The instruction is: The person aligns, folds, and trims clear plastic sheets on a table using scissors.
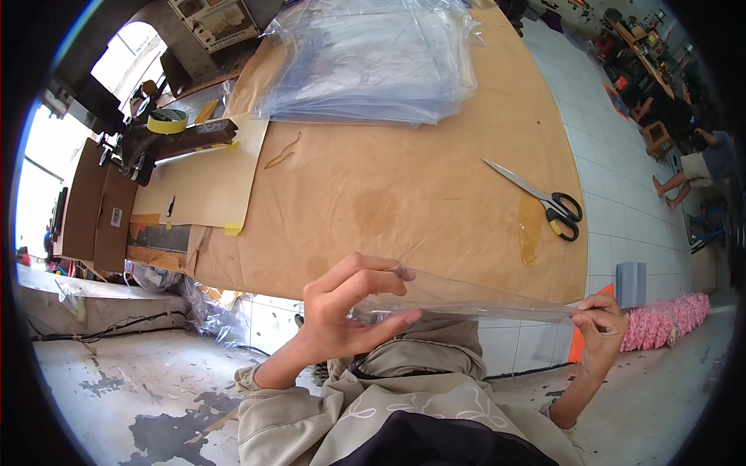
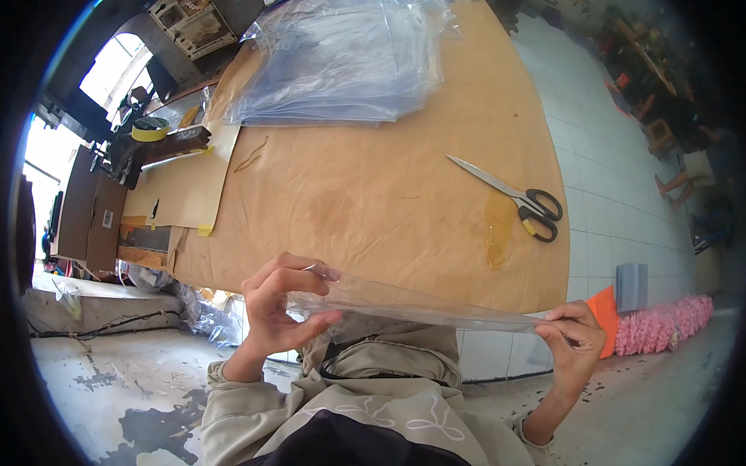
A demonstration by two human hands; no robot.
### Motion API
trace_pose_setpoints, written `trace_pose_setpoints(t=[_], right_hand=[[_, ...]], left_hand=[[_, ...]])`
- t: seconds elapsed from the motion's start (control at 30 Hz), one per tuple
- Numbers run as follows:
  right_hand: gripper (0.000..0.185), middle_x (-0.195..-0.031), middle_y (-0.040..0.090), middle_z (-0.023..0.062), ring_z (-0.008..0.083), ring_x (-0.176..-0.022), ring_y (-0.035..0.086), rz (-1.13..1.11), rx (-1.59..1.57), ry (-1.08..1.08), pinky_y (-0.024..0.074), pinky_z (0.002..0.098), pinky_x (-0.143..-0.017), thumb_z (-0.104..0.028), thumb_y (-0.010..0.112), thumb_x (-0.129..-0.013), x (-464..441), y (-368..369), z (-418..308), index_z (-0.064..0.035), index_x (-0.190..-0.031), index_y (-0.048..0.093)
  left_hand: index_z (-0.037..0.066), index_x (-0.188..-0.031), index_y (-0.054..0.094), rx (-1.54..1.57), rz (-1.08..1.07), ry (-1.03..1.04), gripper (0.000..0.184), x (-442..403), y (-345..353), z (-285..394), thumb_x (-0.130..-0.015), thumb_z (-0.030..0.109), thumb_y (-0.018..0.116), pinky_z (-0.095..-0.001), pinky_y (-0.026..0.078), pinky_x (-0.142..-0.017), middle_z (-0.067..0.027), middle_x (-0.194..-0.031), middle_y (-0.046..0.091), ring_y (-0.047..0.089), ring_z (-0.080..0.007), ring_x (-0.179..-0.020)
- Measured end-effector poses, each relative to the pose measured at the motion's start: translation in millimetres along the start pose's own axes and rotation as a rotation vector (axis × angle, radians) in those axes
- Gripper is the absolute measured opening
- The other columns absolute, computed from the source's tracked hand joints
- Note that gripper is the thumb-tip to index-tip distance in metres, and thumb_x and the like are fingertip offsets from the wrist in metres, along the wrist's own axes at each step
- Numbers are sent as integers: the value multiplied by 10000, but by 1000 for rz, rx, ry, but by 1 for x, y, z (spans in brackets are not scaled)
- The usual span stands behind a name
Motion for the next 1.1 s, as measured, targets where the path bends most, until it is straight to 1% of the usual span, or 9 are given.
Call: trace_pose_setpoints(t=[0.17,0.27,0.37,0.5,0.53,0.63,0.67,0.87,1.1], right_hand=[[152,-774,553,25,108,-698,487,-25,-24,18,378,228,-589,-67,762,-636,-2,0,1,9,-755,706],[160,-770,552,25,108,-688,485,-61,-9,-31,374,232,-583,-74,768,-630,-5,1,-3,12,-750,705],[163,-764,555,28,109,-676,488,-133,35,-101,375,231,-571,-74,772,-625,-6,-3,0,15,-743,705],[161,-761,562,34,111,-673,495,-138,-23,-42,382,226,-569,-69,774,-623,-6,1,-3,16,-740,705],[158,-761,563,35,111,-675,497,-140,-15,-36,383,226,-571,-66,773,-624,-6,1,-4,15,-741,705],[148,-764,566,38,110,-678,500,-139,15,-3,385,225,-575,-52,770,-624,-7,1,-6,14,-741,705],[145,-764,567,38,109,-679,500,-138,25,7,386,225,-576,-47,768,-624,-8,1,-6,13,-741,705],[133,-766,573,38,107,-678,502,-171,12,45,381,220,-577,-28,760,-622,-9,4,-6,11,-736,704],[48,-747,578,42,96,-670,509,-148,-25,198,383,213,-582,4,716,-661,-17,7,0,13,-703,694]], left_hand=[[5,-761,591,-102,28,-3,264,4,-2,2,-688,179,776,-283,489,-619,-134,-757,603,620,-194,-704],[32,-706,562,211,-15,-97,171,3,-8,-10,-704,80,726,-253,438,-609,-113,-760,603,579,-169,-690],[38,-714,485,538,31,-385,203,-1,-6,-15,-760,94,675,-263,428,-664,-118,-770,587,565,-159,-726],[31,-818,433,664,-274,-703,268,-4,-5,-22,-775,118,683,-256,417,-708,-87,-780,592,569,-142,-759],[-7,-865,555,483,-332,-610,219,-5,-4,-23,-782,147,686,-260,441,-679,-80,-754,639,597,-133,-715],[12,-922,668,182,-570,-625,209,-4,-8,-23,-798,180,671,-265,469,-644,-90,-750,679,626,-135,-663],[17,-894,704,157,-569,-681,184,-8,-8,-20,-808,177,671,-265,492,-722,-82,-849,696,646,-141,-782],[5,-908,695,176,-493,-706,189,-7,-8,-20,-807,163,670,-242,491,-679,-86,-824,693,644,-126,-732],[5,-933,683,237,-492,-495,155,-1,-9,-22,-828,60,583,-226,484,-601,-86,-787,692,651,-134,-663]])
Point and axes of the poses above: each hand's wrist, its own x-axis away from the middle knuckle, its own y-axis out of the palm, z = x × y, the point moved 4 cm from there along -x, towards the middle knuckle
